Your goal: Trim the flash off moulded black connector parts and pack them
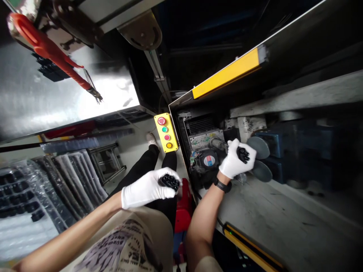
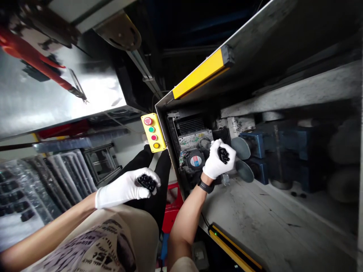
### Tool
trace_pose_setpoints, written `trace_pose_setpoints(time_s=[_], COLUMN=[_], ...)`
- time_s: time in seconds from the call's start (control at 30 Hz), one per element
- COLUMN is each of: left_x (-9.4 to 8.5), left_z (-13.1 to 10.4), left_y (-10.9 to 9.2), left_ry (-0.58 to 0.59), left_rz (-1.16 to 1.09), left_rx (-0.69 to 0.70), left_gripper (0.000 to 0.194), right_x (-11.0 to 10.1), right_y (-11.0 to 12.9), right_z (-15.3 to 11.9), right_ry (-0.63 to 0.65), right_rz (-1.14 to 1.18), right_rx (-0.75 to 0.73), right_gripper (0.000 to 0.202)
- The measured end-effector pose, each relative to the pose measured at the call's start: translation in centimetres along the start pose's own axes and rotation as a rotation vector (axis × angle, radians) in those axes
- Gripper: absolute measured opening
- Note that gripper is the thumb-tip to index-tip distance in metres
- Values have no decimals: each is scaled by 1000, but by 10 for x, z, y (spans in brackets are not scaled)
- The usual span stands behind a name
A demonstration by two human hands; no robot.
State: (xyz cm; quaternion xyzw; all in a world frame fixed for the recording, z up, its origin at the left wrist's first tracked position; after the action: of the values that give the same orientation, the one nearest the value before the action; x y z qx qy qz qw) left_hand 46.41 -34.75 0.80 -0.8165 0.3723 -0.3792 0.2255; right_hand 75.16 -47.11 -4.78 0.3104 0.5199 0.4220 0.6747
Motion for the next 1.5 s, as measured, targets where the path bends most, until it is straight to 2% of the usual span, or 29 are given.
trace_pose_setpoints(time_s=[0.1, 0.2, 0.43, 0.53, 0.7, 0.9, 1.03, 1.13, 1.33, 1.5], left_x=[1, -1, -9, -7, 1, 11, 20, 23, 23, 16], left_z=[1, 0, -2, 2, 12, 17, 18, 18, 21, 24], left_y=[-1, -1, 5, 6, 1, -3, 4, 9, 0, -2], left_ry=[-2, -27, -70, -58, -43, -18, 76, 105, 91, 76], left_rz=[-6, 2, -14, -16, -25, -33, -32, 10, 13, 89], left_rx=[-7, -7, -48, -59, -36, -34, -67, -51, 16, 35], left_gripper=[37, 36, 37, 38, 35, 35, 40, 43, 38, 35], right_x=[3, 4, 6, 9, 3, 1, 1, 1, 1, 2], right_y=[5, 14, 29, 31, 22, 18, 21, 21, 25, 26], right_z=[2, 3, 7, 7, 3, 2, 3, 4, 4, 5], right_ry=[-46, -67, 22, 61, -59, -27, -15, -18, -10, 21], right_rz=[-143, -191, -430, -329, -85, -22, 53, 96, -27, 32], right_rx=[-13, -37, 70, 55, -27, -25, -39, -44, -53, -18], right_gripper=[34, 37, 42, 45, 43, 32, 25, 24, 28, 20])
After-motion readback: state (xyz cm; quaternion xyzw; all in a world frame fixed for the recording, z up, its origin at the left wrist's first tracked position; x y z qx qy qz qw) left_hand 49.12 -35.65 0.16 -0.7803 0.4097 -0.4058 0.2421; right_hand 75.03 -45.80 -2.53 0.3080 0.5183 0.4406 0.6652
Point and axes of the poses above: each hand's wrist, its own z-axis towards the middle knuckle, its own x-axis out of the palm, y = z × x, the point moved 6 cm from there along z, towards the middle knuckle, and after that the axes turned 4 degrees about x, right-handed, at the moved point
